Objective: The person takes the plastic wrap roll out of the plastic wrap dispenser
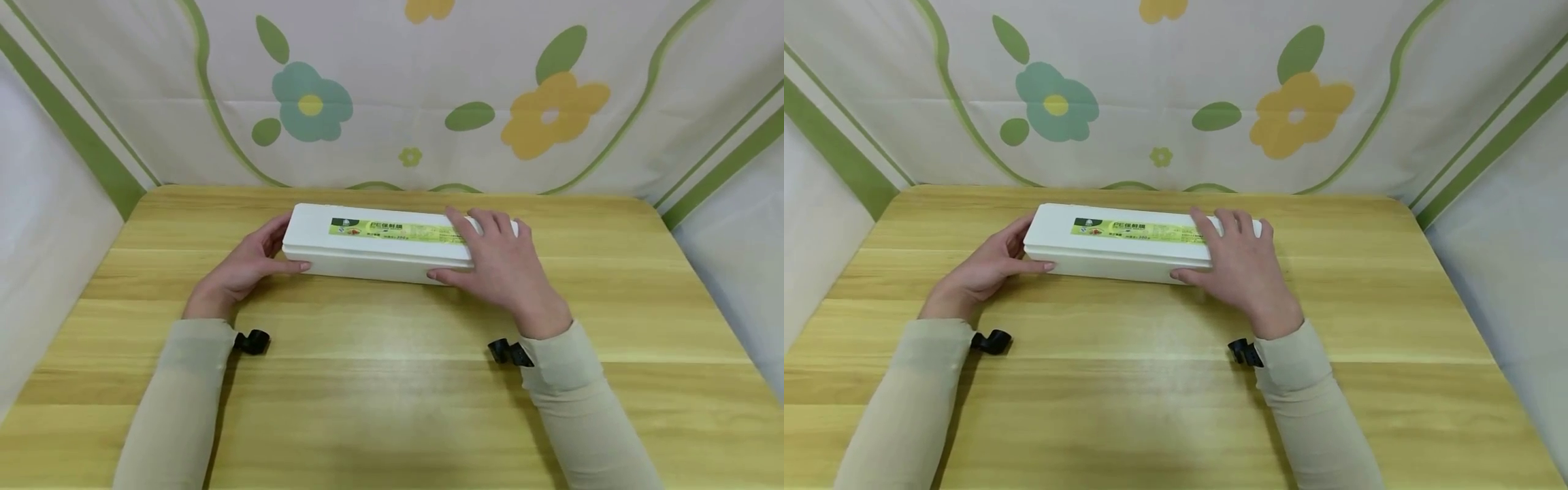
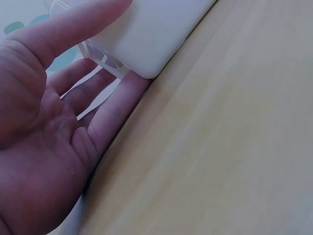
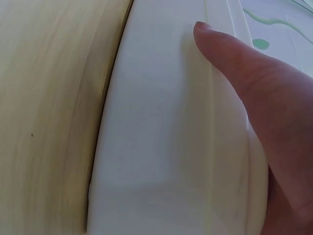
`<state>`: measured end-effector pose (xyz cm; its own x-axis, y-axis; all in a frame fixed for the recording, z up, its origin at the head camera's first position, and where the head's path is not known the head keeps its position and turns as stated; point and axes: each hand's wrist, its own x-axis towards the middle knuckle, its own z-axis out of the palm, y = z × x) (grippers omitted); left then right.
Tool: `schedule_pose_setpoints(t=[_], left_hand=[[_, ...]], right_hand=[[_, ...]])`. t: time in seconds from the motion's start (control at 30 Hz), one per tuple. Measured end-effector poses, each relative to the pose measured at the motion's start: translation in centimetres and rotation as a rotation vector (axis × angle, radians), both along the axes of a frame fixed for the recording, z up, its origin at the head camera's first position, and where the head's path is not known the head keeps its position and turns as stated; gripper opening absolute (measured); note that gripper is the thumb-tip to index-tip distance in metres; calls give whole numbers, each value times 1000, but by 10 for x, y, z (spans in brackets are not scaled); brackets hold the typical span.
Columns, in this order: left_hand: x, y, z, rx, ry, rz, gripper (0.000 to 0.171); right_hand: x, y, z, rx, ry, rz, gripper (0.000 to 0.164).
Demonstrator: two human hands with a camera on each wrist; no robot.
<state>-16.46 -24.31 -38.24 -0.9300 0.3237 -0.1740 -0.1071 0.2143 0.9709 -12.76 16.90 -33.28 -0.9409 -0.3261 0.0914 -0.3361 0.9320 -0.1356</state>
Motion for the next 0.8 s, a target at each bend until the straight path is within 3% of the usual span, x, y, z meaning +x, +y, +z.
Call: schedule_pose_setpoints(t=[0.8], left_hand=[[-6, 14, 1, -10, -7, -37, 98]], right_hand=[[12, 12, -5, -16, 31, -40, 103]])
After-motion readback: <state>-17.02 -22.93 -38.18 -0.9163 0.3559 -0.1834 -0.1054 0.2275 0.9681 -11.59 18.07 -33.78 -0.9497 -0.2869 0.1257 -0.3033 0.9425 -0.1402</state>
